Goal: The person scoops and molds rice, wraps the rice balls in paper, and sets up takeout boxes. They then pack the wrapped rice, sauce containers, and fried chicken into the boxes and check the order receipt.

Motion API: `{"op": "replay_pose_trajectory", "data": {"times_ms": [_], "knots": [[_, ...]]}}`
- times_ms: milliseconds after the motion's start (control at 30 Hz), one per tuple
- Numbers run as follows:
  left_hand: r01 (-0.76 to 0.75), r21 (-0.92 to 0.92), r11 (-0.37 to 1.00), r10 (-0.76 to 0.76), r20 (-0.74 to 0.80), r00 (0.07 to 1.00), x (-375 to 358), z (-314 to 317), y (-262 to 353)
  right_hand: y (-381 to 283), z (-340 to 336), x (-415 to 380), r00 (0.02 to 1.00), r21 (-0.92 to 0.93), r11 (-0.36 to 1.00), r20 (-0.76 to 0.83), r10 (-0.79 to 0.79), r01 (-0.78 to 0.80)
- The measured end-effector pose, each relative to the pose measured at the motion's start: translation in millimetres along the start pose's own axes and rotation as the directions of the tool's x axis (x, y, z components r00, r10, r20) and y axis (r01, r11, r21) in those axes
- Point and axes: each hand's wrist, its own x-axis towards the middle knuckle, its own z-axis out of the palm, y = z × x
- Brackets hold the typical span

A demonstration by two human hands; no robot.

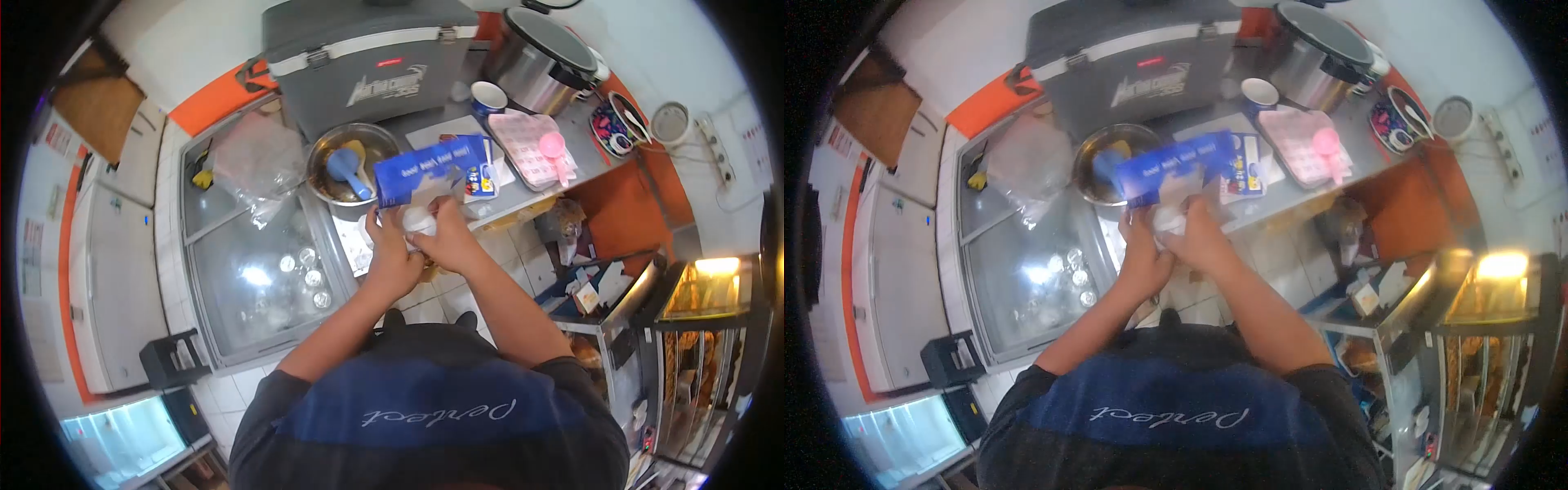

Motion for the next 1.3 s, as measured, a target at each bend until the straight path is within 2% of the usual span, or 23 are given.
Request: {"op": "replay_pose_trajectory", "data": {"times_ms": [67, 133, 167, 233, 367, 433, 467, 500, 533, 567, 600, 667, 733, 800, 833, 900, 1000, 1033, 1067, 1100, 1133, 1267, 1300], "knots": [[-0.033, -0.042, 0.999, 0.033, 0.003, 0.999, 0, 14, -4, 3, -14, -8, 0.995, 0.087, 0.992, 0.049, 0.081, -0.086], [0.072, -0.151, 0.986, -0.079, -0.043, 0.996, -6, 32, -6, 7, -36, -14, 0.986, -0.126, 0.992, 0.163, 0.028, -0.007], [0.023, -0.179, 0.984, -0.038, -0.081, 0.996, -6, 42, -6, 6, -47, -23, 0.989, -0.129, 0.991, 0.138, 0.047, -0.029], [-0.023, -0.15, 0.988, 0.014, -0.062, 0.998, -5, 59, 6, -4, -69, -43, 0.994, -0.577, 0.814, 0.107, -0.013, 0.073], [-0.071, -0.182, 0.981, 0.088, 0.089, 0.992, -9, 95, 34, 8, -139, -105, 0.981, -0.581, 0.808, -0.195, -0.021, -0.098], [-0.032, -0.412, 0.91, 0.138, 0.228, 0.964, -10, 109, 69, 52, -179, -151, 0.821, -0.495, 0.849, -0.552, -0.146, -0.182], [-0.102, -0.395, 0.913, 0.225, 0.278, 0.934, -8, 124, 80, 76, -198, -176, 0.719, -0.461, 0.859, -0.673, -0.173, -0.225], [-0.086, -0.399, 0.913, 0.241, 0.355, 0.903, -12, 137, 110, 106, -214, -200, 0.8, 0.01, 0.965, -0.557, 0.224, -0.263], [-0.07, -0.39, 0.918, 0.248, 0.426, 0.87, -16, 150, 138, 129, -230, -228, 0.838, 0.482, 0.816, -0.261, 0.48, -0.318], [-0.097, -0.405, 0.909, 0.294, 0.458, 0.839, -22, 174, 158, 143, -248, -259, 0.837, 0.651, 0.68, -0.124, 0.534, -0.337], [-0.149, -0.426, 0.892, 0.374, 0.515, 0.771, -23, 198, 177, 163, -261, -287, 0.822, 0.66, 0.68, -0.163, 0.545, -0.32], [-0.216, -0.449, 0.867, 0.464, 0.572, 0.676, -31, 252, 217, 229, -260, -358, 0.76, 0.77, 0.636, -0.437, 0.481, 0.04], [-0.369, -0.557, 0.744, 0.668, 0.626, 0.402, -45, 315, 263, 277, -277, -436, 0.663, 0.646, 0.763, -0.566, 0.49, -0.013], [-0.332, -0.592, 0.734, 0.67, 0.713, 0.209, -60, 374, 316, 294, -302, -510, 0.557, 0.604, 0.795, -0.641, 0.528, -0.057], [-0.331, -0.592, 0.734, 0.668, 0.718, 0.195, -71, 407, 340, 297, -316, -545, 0.501, 0.609, 0.79, -0.663, 0.556, -0.071], [-0.356, -0.601, 0.715, 0.658, 0.751, 0.052, -91, 456, 380, 317, -339, -610, 0.402, 0.656, 0.754, -0.683, 0.61, -0.031], [-0.269, -0.56, 0.783, 0.578, 0.816, -0.015, -109, 480, 427, 339, -384, -680, 0.216, 0.75, 0.66, -0.652, 0.727, 0.044], [-0.327, -0.553, 0.766, 0.576, 0.817, -0.031, -109, 478, 433, 352, -397, -697, 0.218, 0.752, 0.657, -0.649, 0.729, 0.04], [-0.322, -0.55, 0.77, 0.574, 0.818, -0.025, -107, 476, 434, 366, -409, -708, 0.138, 0.747, 0.663, -0.652, 0.745, -0.048], [-0.253, -0.536, 0.805, 0.545, 0.838, -0.041, -102, 471, 428, 384, -419, -719, 0.06, 0.742, 0.656, -0.655, 0.753, -0.136], [-0.183, -0.516, 0.837, 0.515, 0.855, -0.058, -95, 465, 419, 404, -427, -728, 0.07, 0.746, 0.651, -0.649, 0.758, -0.141], [-0.143, -0.249, 0.958, 0.269, 0.952, 0.148, -53, 436, 314, 466, -443, -734, 0.081, 0.739, 0.663, -0.658, 0.749, -0.121], [-0.163, -0.184, 0.969, 0.218, 0.95, 0.225, -41, 420, 281, 467, -448, -729, -0.031, 0.668, 0.586, -0.671, 0.741, -0.459]]}}
